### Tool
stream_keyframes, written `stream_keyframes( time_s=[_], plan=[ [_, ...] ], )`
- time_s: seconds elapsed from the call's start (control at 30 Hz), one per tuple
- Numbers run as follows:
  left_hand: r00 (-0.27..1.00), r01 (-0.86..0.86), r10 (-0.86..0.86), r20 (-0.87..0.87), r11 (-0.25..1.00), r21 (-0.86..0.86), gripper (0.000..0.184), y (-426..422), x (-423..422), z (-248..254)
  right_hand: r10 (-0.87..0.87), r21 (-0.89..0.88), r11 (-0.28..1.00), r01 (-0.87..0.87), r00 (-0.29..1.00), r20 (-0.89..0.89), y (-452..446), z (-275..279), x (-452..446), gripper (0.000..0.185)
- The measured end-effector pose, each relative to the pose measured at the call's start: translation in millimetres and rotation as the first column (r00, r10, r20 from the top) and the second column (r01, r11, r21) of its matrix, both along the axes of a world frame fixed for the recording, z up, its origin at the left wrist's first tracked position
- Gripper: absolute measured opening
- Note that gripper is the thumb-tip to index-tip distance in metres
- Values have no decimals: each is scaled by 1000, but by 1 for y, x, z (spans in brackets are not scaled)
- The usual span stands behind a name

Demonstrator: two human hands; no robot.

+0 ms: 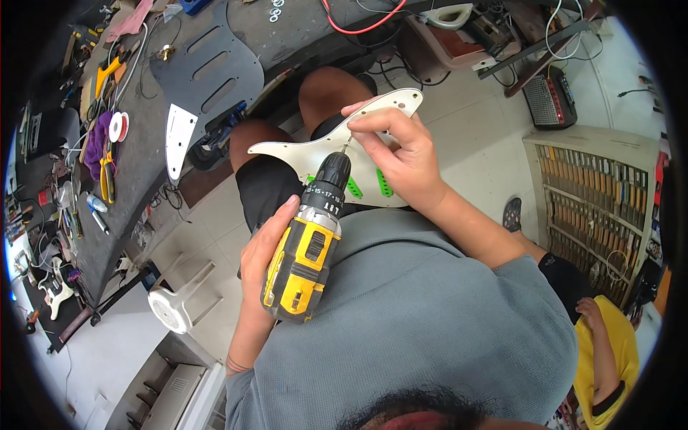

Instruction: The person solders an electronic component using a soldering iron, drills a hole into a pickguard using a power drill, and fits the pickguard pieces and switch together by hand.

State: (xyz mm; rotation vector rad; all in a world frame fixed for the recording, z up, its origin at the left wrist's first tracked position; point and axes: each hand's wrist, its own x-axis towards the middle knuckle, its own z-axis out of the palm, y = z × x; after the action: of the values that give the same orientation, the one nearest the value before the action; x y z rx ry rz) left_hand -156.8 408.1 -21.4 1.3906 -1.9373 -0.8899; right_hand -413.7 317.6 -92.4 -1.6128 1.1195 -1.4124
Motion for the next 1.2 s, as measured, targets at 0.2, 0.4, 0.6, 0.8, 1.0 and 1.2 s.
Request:
stream_keyframes(
  time_s=[0.2,0.4,0.6,0.8,1.0,1.2],
  plan=[
    [1000,28,-28,-4,1000,0,69,-3,0,2,-2,-9,1000,2,1000,-31,1,-1,1,20],
    [1000,24,-23,9,998,-51,68,-5,-3,2,-1,0,1000,1,1000,-1,2,0,2,20],
    [999,37,-36,19,996,-87,69,-4,-2,0,-3,-7,1000,3,1000,7,0,1,2,19],
    [999,43,-41,27,993,-107,69,-4,0,1,-9,-19,1000,8,1000,-26,-2,0,2,18],
    [998,45,-41,38,993,-106,70,-2,0,4,1,-10,1000,-1,1000,-13,-3,-1,2,19],
    [999,38,-37,9,991,-125,70,-2,-2,3,-6,3,1000,6,1000,-7,-2,0,1,19]
  ],
)
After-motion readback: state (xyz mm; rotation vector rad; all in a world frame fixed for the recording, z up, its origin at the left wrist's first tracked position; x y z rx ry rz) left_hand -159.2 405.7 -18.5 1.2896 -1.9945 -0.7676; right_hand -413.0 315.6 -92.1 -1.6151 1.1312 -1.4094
